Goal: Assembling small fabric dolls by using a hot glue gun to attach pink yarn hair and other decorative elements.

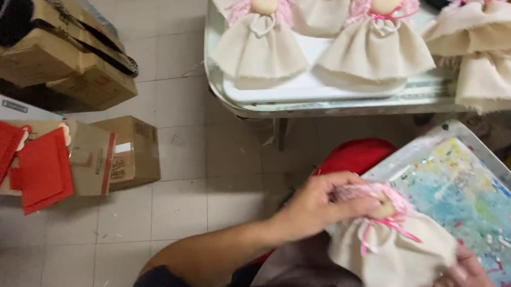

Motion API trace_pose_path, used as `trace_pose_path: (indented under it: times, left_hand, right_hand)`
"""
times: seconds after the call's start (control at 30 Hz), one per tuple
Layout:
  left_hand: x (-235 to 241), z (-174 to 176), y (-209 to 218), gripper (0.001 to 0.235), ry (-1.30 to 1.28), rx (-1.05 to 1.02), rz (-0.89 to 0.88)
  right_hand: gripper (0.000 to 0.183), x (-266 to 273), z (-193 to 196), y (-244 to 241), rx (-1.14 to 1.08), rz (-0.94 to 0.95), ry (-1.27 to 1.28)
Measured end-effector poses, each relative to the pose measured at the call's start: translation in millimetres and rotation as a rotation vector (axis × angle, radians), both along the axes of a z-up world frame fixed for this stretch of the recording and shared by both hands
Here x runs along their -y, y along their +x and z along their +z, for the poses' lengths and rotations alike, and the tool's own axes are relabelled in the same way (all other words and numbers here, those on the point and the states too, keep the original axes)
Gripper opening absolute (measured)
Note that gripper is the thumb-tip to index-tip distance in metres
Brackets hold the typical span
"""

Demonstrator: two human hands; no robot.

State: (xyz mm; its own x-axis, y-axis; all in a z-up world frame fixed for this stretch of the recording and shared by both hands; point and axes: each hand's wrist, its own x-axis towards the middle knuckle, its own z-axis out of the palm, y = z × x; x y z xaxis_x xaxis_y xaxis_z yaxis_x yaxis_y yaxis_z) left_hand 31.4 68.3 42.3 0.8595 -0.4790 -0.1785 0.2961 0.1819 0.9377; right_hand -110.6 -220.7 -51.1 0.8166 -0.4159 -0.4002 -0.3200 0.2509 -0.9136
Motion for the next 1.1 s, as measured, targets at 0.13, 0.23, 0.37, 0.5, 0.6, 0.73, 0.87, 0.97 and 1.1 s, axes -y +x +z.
trace_pose_path:
  times: [0.13,0.23,0.37,0.5,0.6,0.73,0.87,0.97,1.1]
  left_hand:
    - [-3.8,-11.2,13.8,0.030,0.100,0.090,-0.014]
    - [17.0,-14.4,22.9,0.026,0.070,0.084,-0.065]
    - [61.1,-17.7,48.1,0.038,0.078,-0.035,-0.171]
    - [101.7,-23.8,67.2,0.041,0.192,-0.081,-0.153]
    - [123.0,-48.1,75.8,0.043,0.357,0.191,-0.074]
    - [122.9,-37.8,76.2,0.043,0.488,0.385,-0.055]
    - [116.5,-38.3,73.4,0.051,0.723,0.865,0.050]
    - [106.8,-37.2,73.4,0.054,0.714,0.843,0.082]
    - [92.9,-22.6,67.5,0.046,0.687,0.769,0.108]
  right_hand:
    - [0.024,-28.5,34.4,21.2,0.025,-0.131,0.009]
    - [0.018,-36.6,64.0,18.5,0.121,-0.238,0.007]
    - [0.016,-31.3,77.2,21.0,0.234,-0.281,-0.012]
    - [0.018,-25.1,93.2,32.3,0.268,-0.252,-0.107]
    - [0.013,-19.6,110.3,53.4,0.262,-0.208,-0.236]
    - [0.014,-14.1,137.2,104.8,0.246,0.015,-0.590]
    - [0.031,-9.6,156.4,176.1,0.424,0.289,-1.182]
    - [0.055,-17.6,169.1,237.5,0.691,0.283,-1.562]
    - [0.055,-7.6,149.3,314.7,0.604,0.339,-1.874]
